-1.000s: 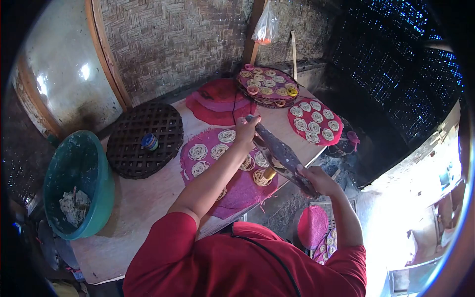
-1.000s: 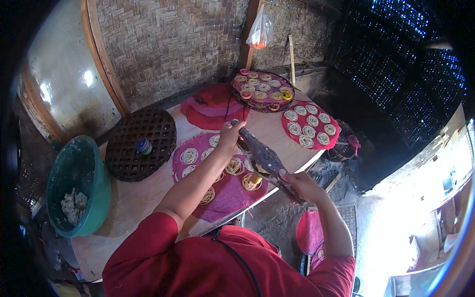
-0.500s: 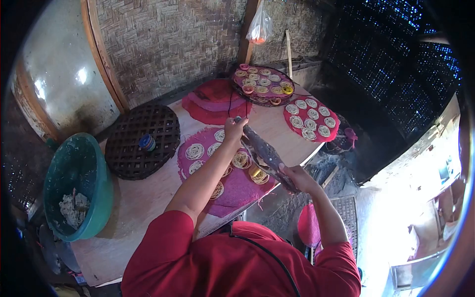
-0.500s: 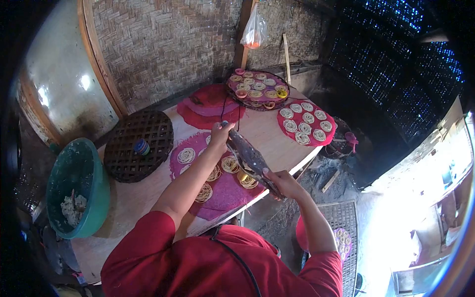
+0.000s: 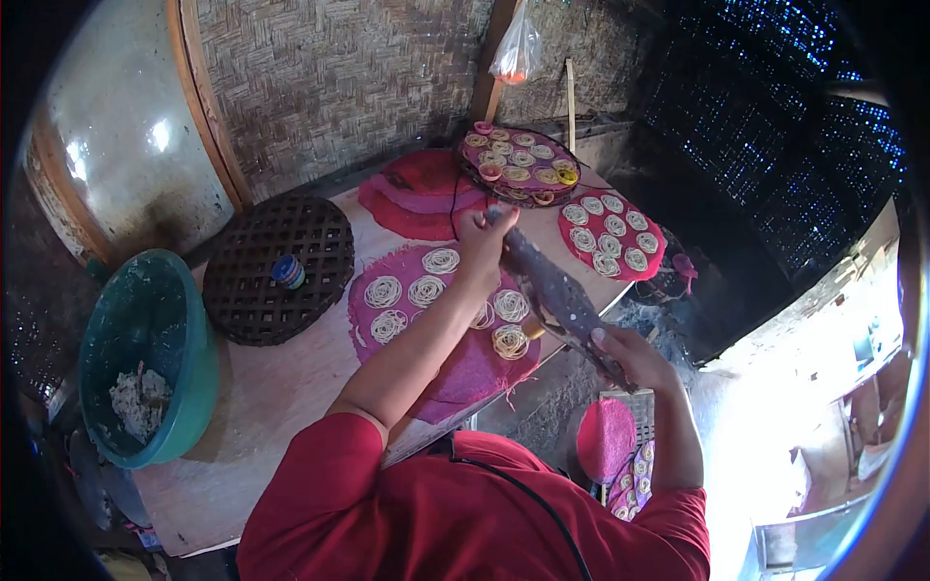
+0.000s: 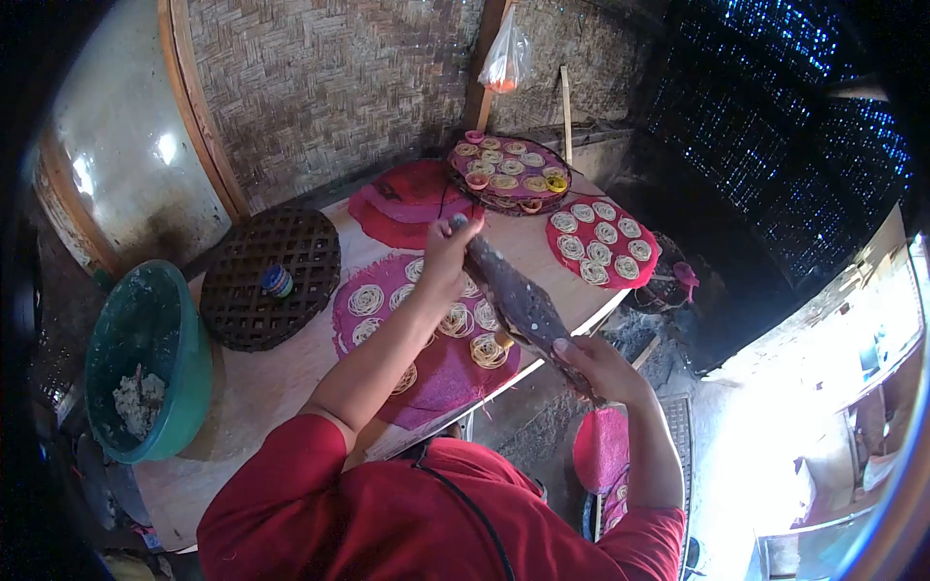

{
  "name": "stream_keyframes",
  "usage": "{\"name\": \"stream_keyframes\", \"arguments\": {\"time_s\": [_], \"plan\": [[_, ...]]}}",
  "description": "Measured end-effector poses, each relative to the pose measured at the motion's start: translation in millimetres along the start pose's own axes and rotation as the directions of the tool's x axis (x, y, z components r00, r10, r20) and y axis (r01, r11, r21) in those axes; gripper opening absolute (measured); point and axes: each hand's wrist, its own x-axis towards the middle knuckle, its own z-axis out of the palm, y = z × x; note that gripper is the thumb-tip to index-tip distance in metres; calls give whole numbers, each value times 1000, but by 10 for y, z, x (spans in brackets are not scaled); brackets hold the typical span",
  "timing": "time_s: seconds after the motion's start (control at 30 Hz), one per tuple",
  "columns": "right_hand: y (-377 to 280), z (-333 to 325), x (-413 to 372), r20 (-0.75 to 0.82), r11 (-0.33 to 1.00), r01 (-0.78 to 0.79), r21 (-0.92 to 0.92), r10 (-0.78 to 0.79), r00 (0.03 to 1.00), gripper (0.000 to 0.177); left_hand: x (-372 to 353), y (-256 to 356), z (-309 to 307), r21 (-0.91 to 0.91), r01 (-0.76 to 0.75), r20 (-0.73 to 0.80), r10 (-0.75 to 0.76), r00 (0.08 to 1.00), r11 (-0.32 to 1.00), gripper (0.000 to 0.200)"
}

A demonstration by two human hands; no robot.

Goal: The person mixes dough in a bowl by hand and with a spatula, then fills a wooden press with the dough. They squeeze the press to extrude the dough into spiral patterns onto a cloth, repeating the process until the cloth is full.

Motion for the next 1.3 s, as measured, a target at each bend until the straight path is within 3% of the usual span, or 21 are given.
{"name": "stream_keyframes", "arguments": {"time_s": [0.07,0.1,0.17,0.2,0.23,0.27,0.3,0.33,0.4,0.43,0.5,0.53,0.63,0.73,0.83,0.9,1.03,1.17,1.3], "plan": [[-21,-19,9,133,979,179,94,-191,973,62,13,316,37,-189,-4,154,33,988,982,37],[-19,-13,15,134,979,181,95,-193,972,62,10,477,8,-188,-6,153,35,988,982,37],[-1,25,31,315,897,78,436,-233,920,62,4,766,-77,-367,163,391,-8,920,916,49],[27,77,66,321,897,76,436,-233,918,62,26,826,-85,-314,154,344,-40,938,937,67],[73,158,134,411,805,-84,587,-207,888,63,10,827,-132,-313,151,337,-39,941,938,67],[110,240,202,499,674,-251,694,-200,843,65,-9,810,-188,-423,280,395,-103,913,862,70],[113,317,257,502,677,-251,692,-202,841,65,-13,784,-237,-513,403,462,-152,874,758,72],[105,394,315,490,727,-246,641,-142,860,66,89,605,-343,-520,380,325,-235,916,765,66],[243,503,511,477,841,-229,491,-40,878,69,395,57,-852,-512,438,376,-265,888,739,56],[281,544,577,475,842,-225,490,-41,879,69,403,-91,-939,-547,414,306,-286,908,728,53],[290,645,648,457,891,-328,313,162,875,70,332,-303,-1082,-580,390,236,-310,921,716,52],[263,669,662,486,893,-353,279,186,854,69,294,-389,-1162,-578,372,203,-314,927,726,52],[295,674,794,430,951,-275,143,191,882,70,328,-405,-1269,-595,372,145,-360,922,712,54],[144,694,836,365,979,-199,44,170,915,72,459,-264,-1282,-641,295,168,-245,955,708,52],[51,742,823,343,974,-195,117,145,928,74,412,56,-1180,-643,300,160,-259,952,705,50],[-33,711,730,371,968,-211,136,147,917,73,279,249,-1092,-623,282,68,-309,949,729,47],[-61,559,572,393,956,-246,158,168,904,73,116,263,-980,-656,262,27,-325,945,708,46],[-204,415,496,298,980,-200,-7,193,935,73,144,202,-870,-674,276,5,-370,929,685,47],[-165,514,605,276,991,-126,36,111,955,72,288,316,-832,-655,281,56,-326,944,701,45]]}}
